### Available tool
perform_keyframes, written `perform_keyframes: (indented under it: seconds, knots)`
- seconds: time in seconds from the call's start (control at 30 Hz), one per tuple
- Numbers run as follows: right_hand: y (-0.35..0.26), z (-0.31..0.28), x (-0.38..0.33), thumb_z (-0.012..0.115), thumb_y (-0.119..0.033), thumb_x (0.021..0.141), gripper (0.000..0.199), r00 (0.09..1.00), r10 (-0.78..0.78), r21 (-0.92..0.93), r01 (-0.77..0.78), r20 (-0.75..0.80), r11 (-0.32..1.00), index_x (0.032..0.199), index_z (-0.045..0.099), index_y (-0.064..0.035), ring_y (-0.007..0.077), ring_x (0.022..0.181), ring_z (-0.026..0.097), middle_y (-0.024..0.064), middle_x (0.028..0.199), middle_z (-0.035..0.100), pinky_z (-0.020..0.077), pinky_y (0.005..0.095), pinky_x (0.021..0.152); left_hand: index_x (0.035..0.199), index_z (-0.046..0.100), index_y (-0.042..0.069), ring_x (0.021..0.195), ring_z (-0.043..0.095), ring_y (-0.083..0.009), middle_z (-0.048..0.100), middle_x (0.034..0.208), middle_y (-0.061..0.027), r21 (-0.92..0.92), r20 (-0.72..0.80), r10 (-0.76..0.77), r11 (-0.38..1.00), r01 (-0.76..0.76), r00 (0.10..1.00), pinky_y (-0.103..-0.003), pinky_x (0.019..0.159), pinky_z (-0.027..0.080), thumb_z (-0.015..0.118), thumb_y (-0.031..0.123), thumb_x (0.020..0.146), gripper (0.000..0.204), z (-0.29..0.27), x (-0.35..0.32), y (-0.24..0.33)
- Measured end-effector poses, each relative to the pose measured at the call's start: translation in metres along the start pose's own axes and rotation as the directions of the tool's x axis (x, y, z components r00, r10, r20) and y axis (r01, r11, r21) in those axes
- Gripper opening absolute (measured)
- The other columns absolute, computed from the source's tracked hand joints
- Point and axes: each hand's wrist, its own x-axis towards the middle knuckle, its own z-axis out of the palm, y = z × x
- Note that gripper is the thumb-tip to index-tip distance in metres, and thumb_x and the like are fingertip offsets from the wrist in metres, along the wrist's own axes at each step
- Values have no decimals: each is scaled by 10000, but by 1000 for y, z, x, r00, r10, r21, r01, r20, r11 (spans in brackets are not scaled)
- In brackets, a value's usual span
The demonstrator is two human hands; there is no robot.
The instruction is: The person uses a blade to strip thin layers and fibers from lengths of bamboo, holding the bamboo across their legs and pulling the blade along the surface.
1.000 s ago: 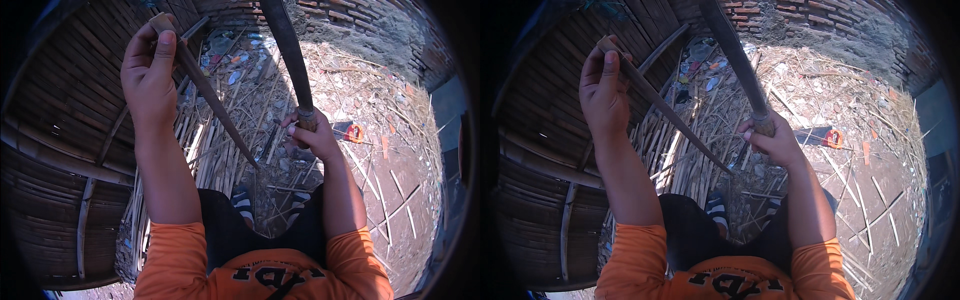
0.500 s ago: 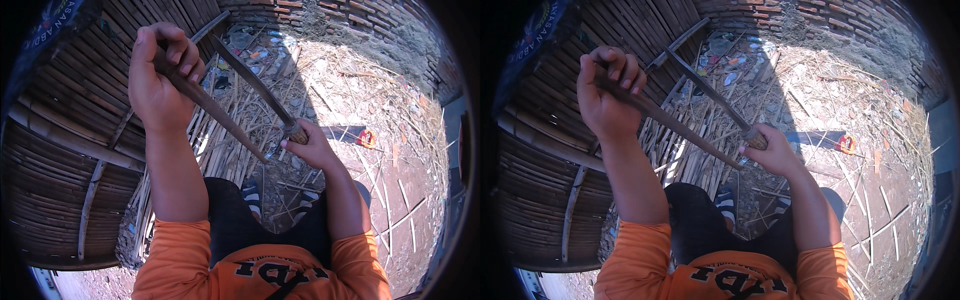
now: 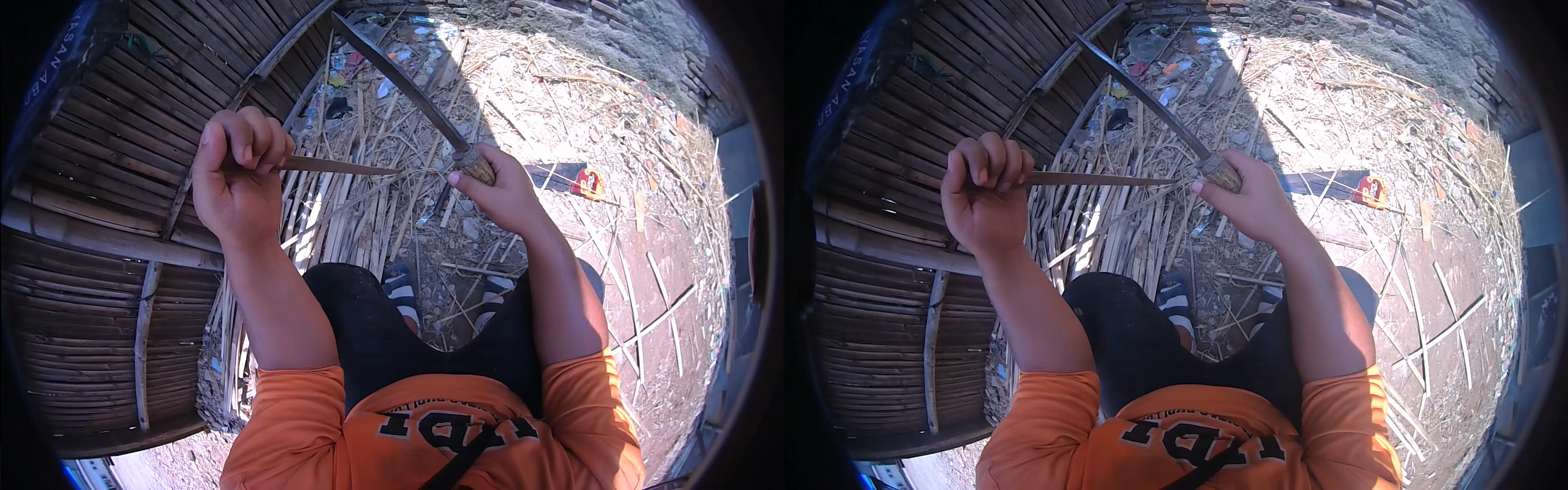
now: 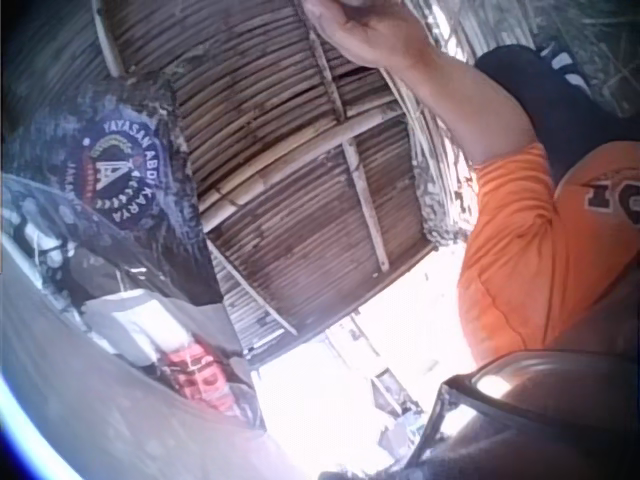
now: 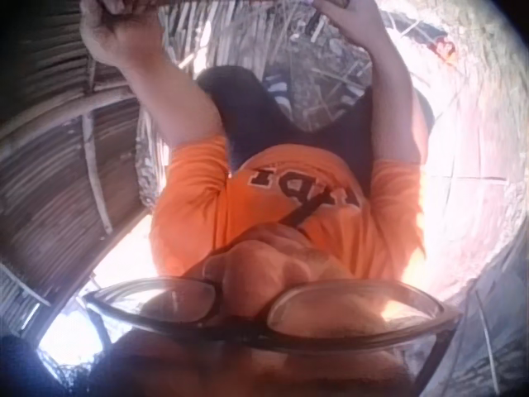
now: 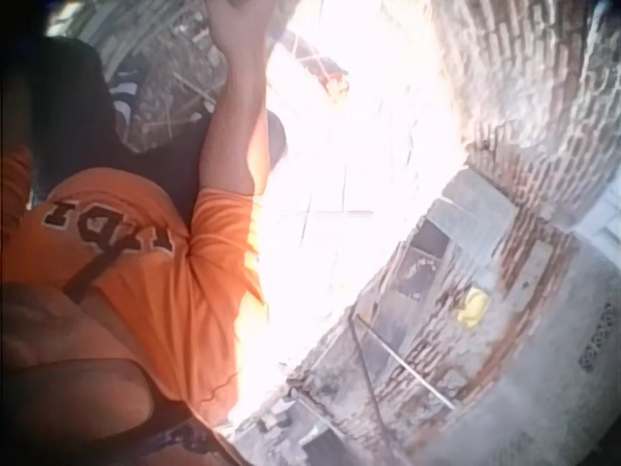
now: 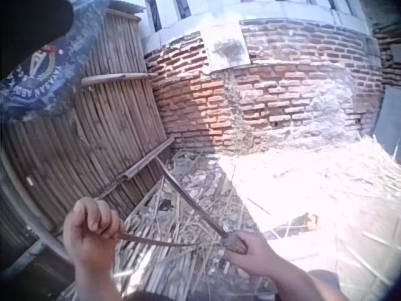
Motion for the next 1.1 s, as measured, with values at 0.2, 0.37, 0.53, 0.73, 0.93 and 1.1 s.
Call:
perform_keyframes:
  seconds: [0.2, 0.37, 0.53, 0.73, 0.93, 1.1]
  knots:
    - [3, 6, 4, 777, -355, 857, 482, 999, 40, -54, -40, 9, 998, 1124, 636, 20, 230, 830, 663, 171, 900, 687, 511, 390, 767, 704, 378, 144, 553, 258, -120, 335, 659, 9, -44, 83, 31, 999, -27, 996, -321, 606, 254, 384, 377, 1074, 437, -8, 6, -25]
    - [21, 38, 6, 775, -329, 866, 463, 999, -38, -36, 37, -12, 999, 1116, 618, 28, 256, 796, 685, 186, 869, 683, 516, 395, 738, 684, 385, 175, 529, 272, -106, 354, 652, 26, -91, 135, 76, 994, -64, 988, -305, 579, 241, 398, 363, 1075, 434, -41, 2, -19]
    - [4, 96, -6, 753, -304, 879, 448, 1000, -26, 35, 26, 13, 999, 1125, 583, 29, 308, 754, 705, 186, 804, 676, 521, 396, 696, 679, 391, 180, 514, 272, -102, 360, 651, 32, -118, -24, 132, 984, -134, 991, -306, 561, 235, 406, 353, 1069, 426, -73, -15, -12]
    - [65, 155, -1, 697, -174, 817, 353, 975, 152, -229, -113, 161, 967, 1091, 581, 17, 469, 821, 683, 274, 845, 681, 532, 508, 737, 650, 366, 171, 482, 253, -109, 337, 612, 17, -70, -77, 137, 987, -142, 988, -317, 525, 230, 414, 341, 1051, 438, -83, -21, -19]
    - [24, 140, 3, 693, -184, 817, 360, 975, 76, -60, -65, 211, 996, 1108, 596, 5, 460, 849, 686, 282, 855, 681, 538, 513, 769, 637, 385, 176, 486, 269, -102, 359, 620, 29, -81, 29, 129, 989, -126, 991, -310, 531, 239, 432, 332, 1042, 437, -88, -25, -14]
    - [49, 169, -9, 689, -187, 817, 359, 963, 112, -181, -68, 246, 981, 1106, 597, 6, 458, 862, 685, 278, 861, 682, 538, 510, 782, 651, 424, 173, 489, 296, -105, 386, 629, 31, -142, 189, 91, 988, -64, 978, -309, 533, 252, 456, 325, 1035, 414, -98, -25, -15]
